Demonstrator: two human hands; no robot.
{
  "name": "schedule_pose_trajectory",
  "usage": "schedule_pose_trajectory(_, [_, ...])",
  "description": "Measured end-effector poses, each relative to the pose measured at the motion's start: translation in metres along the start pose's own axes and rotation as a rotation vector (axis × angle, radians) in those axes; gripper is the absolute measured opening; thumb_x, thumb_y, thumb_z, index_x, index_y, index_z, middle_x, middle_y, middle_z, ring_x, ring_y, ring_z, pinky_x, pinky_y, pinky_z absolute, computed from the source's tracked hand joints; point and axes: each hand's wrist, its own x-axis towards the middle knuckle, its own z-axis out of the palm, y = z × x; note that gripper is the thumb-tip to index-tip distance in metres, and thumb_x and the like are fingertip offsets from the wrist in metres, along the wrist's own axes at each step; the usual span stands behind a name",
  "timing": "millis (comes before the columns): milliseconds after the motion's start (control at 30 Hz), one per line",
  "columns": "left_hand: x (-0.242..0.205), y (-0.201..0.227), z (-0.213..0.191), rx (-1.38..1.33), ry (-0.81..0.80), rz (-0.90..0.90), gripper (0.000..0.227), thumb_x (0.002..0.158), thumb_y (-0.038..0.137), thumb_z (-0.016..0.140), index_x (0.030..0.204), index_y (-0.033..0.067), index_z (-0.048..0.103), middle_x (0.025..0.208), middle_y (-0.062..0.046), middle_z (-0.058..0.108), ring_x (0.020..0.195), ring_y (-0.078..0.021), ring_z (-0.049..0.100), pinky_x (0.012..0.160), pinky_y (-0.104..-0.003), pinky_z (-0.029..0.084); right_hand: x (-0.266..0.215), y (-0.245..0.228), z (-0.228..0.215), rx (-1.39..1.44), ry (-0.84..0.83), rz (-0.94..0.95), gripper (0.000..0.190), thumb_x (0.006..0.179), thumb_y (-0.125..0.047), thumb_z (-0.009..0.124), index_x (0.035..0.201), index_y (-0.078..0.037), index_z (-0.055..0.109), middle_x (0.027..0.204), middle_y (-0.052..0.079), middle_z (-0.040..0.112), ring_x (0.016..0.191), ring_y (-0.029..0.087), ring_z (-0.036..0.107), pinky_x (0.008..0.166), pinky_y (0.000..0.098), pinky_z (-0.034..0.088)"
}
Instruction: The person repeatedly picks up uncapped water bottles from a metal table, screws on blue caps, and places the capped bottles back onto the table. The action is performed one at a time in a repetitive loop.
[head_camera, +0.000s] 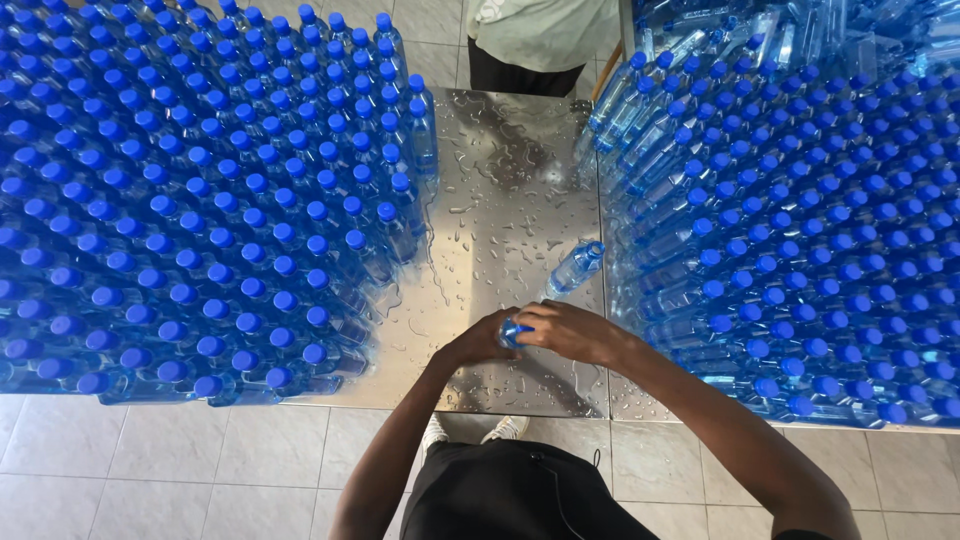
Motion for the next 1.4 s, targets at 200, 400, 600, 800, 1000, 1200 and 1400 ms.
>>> schedule_pose_trajectory(200, [0.007,-0.008,-0.006,0.011,-0.121,-0.033,0.086,0.082,0.015,0.096,0.156,0.0026,0.053,0.144,-0.031,0.065,0.136,-0.0491,0.062,0.119,-0.062,0.047,-0.003,-0.005,-0.014,0.298,0.174,0.104,0.033,0.090,0.016,0.067,0.107,-0.012,0.072,0.121,0.007,0.072,0.128,0.028,0.064,0.101,0.0395,0.058])
schedule_pose_trajectory(400, [-0.009,0.015,0.000,-0.102,-0.001,0.158,0.111,0.076,0.025,0.100,0.168,0.0083,0.039,0.169,-0.024,0.047,0.157,-0.0446,0.042,0.132,-0.061,0.031,-0.046,0.007,0.102,2.074,0.989,0.358,0.041,0.083,-0.001,0.079,0.103,-0.019,0.047,0.119,0.011,0.062,0.107,0.029,0.064,0.075,0.0402,0.057])
schedule_pose_trajectory(600, [-0.032,0.021,0.006,-0.016,0.129,0.032,0.148,0.066,0.044,0.105,0.178,0.0149,0.013,0.180,-0.019,0.027,0.163,-0.0405,0.032,0.137,-0.055,0.026,-0.055,0.026,0.142,1.923,1.332,0.937,0.037,0.102,-0.039,0.079,0.121,-0.023,0.051,0.088,-0.004,0.052,0.079,0.017,0.059,0.068,0.0312,0.050])
schedule_pose_trajectory(800, [-0.048,0.036,0.015,-0.133,0.257,0.029,0.142,0.075,0.034,0.103,0.178,0.0119,0.007,0.179,-0.024,0.025,0.165,-0.0445,0.026,0.137,-0.056,0.028,-0.010,0.071,0.141,0.956,1.096,1.211,0.139,0.066,-0.033,0.110,0.173,-0.002,0.028,0.129,0.020,0.042,0.116,0.034,0.052,0.107,0.0437,0.051])
schedule_pose_trajectory(1000, [-0.059,0.044,0.031,-0.152,0.305,0.063,0.135,0.078,0.022,0.101,0.177,0.0112,0.010,0.177,-0.024,0.029,0.164,-0.0459,0.027,0.135,-0.057,0.030,0.016,0.100,0.188,0.855,1.074,1.199,0.098,0.078,-0.052,0.105,0.139,0.002,0.051,0.128,0.016,0.042,0.117,0.032,0.056,0.108,0.0444,0.043])
schedule_pose_trajectory(1200, [-0.067,0.045,0.038,-0.154,0.343,0.014,0.127,0.082,0.022,0.098,0.178,0.0141,0.015,0.178,-0.020,0.031,0.165,-0.0434,0.026,0.135,-0.055,0.032,0.011,0.079,0.160,0.854,1.314,1.078,0.083,0.086,-0.031,0.104,0.134,0.001,0.045,0.128,0.023,0.055,0.128,0.038,0.061,0.116,0.0526,0.042])
schedule_pose_trajectory(1400, [-0.060,0.038,0.033,-0.085,0.385,-0.053,0.111,0.089,0.003,0.088,0.176,0.0100,0.020,0.174,-0.021,0.039,0.163,-0.0417,0.033,0.133,-0.052,0.037,-0.043,0.035,0.142,0.763,1.111,1.053,0.045,0.082,-0.040,0.103,0.086,-0.010,0.070,0.075,0.007,0.076,0.076,0.019,0.077,0.072,0.0384,0.060])
